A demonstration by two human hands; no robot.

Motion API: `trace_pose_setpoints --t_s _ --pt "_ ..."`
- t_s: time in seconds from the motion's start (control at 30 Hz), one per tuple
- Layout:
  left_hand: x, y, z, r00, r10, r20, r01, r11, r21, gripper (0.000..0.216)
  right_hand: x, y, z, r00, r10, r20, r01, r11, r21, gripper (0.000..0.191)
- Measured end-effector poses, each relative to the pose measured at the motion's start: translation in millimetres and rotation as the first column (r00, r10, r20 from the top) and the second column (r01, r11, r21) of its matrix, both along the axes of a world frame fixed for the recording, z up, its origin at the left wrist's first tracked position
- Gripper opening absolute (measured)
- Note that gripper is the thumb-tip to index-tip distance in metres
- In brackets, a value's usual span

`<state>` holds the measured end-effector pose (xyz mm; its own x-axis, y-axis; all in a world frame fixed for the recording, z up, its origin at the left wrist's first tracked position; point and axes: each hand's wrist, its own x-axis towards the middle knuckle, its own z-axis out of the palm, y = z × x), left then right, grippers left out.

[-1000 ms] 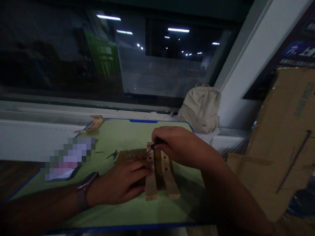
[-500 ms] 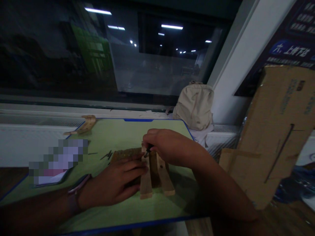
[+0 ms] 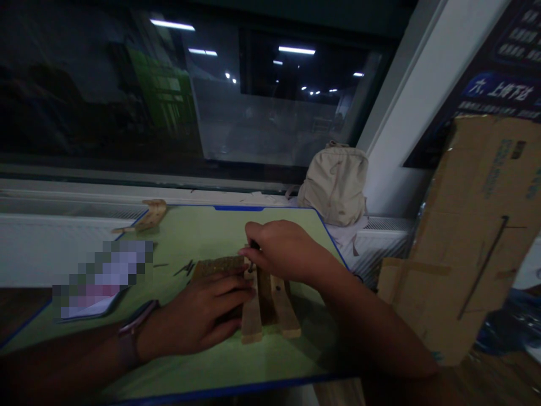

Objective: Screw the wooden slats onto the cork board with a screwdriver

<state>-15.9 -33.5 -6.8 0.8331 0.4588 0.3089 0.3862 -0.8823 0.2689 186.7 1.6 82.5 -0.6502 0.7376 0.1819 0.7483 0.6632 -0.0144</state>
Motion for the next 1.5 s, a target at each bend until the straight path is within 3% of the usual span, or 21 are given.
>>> trace_pose_setpoints --t_s 0.1,0.17,0.23,0.33,0.47,0.6,0.73,0.87,0.97,1.07,1.23,1.37,1.5 --pt "0 -1 0.8 1.000 -0.003 0.004 0.003 1.000 0.005 0.026 -4 0 -3.7 0.997 -0.074 0.026 0.073 0.995 0.064 0.030" --pt "0 -1 1.7 1.000 0.005 -0.006 -0.005 1.000 0.001 0.026 -3 0 -3.2 0.998 -0.055 -0.021 0.055 0.998 0.015 0.028" --pt "1 -1 2.2 1.000 0.008 -0.011 -0.008 1.000 -0.004 0.026 1 -1 -0.6 0.994 0.045 -0.104 -0.055 0.995 -0.087 0.023" --pt "1 0 1.6 1.000 0.004 -0.013 -0.004 1.000 -0.003 0.026 8 -1 4.4 0.951 0.224 -0.213 -0.268 0.941 -0.208 0.024" --pt "0 0 -0.3 1.000 0.009 -0.001 -0.009 1.000 -0.008 0.026 10 3 6.5 0.919 0.287 -0.272 -0.349 0.911 -0.218 0.017" --pt "1 0 -0.2 1.000 -0.004 0.014 0.003 1.000 0.019 0.027 8 8 2.1 0.950 0.209 -0.233 -0.235 0.968 -0.089 0.006" --pt "2 2 -1.7 1.000 -0.016 0.003 0.015 0.998 0.060 0.027 4 12 -5.2 0.996 0.053 -0.077 -0.051 0.998 0.032 0.023" --pt "2 4 -5.7 1.000 -0.009 0.010 0.008 0.998 0.063 0.032 -2 15 -10.6 0.997 -0.070 0.021 0.066 0.985 0.162 0.033" --pt "1 4 -7.1 1.000 -0.011 0.018 0.010 0.998 0.063 0.031 -2 12 -10.2 0.998 -0.047 -0.037 0.050 0.995 0.091 0.024" --pt "2 3 -6.9 1.000 -0.009 0.026 0.007 0.997 0.076 0.030 3 7 -6.3 0.988 0.081 -0.132 -0.087 0.995 -0.044 0.017" --pt "2 3 -5.8 1.000 0.006 -0.001 -0.005 0.997 0.074 0.028 9 9 -2.3 0.933 0.244 -0.266 -0.301 0.932 -0.200 0.013" --pt "3 1 -2.4 1.000 -0.008 0.005 0.007 0.999 0.044 0.027 6 12 -4.8 0.948 0.183 -0.261 -0.225 0.964 -0.142 0.007" --pt "2 -1 0.7 1.000 0.018 0.014 -0.018 1.000 -0.001 0.026 -2 7 -5.4 0.991 0.074 -0.114 -0.079 0.996 -0.046 0.024"
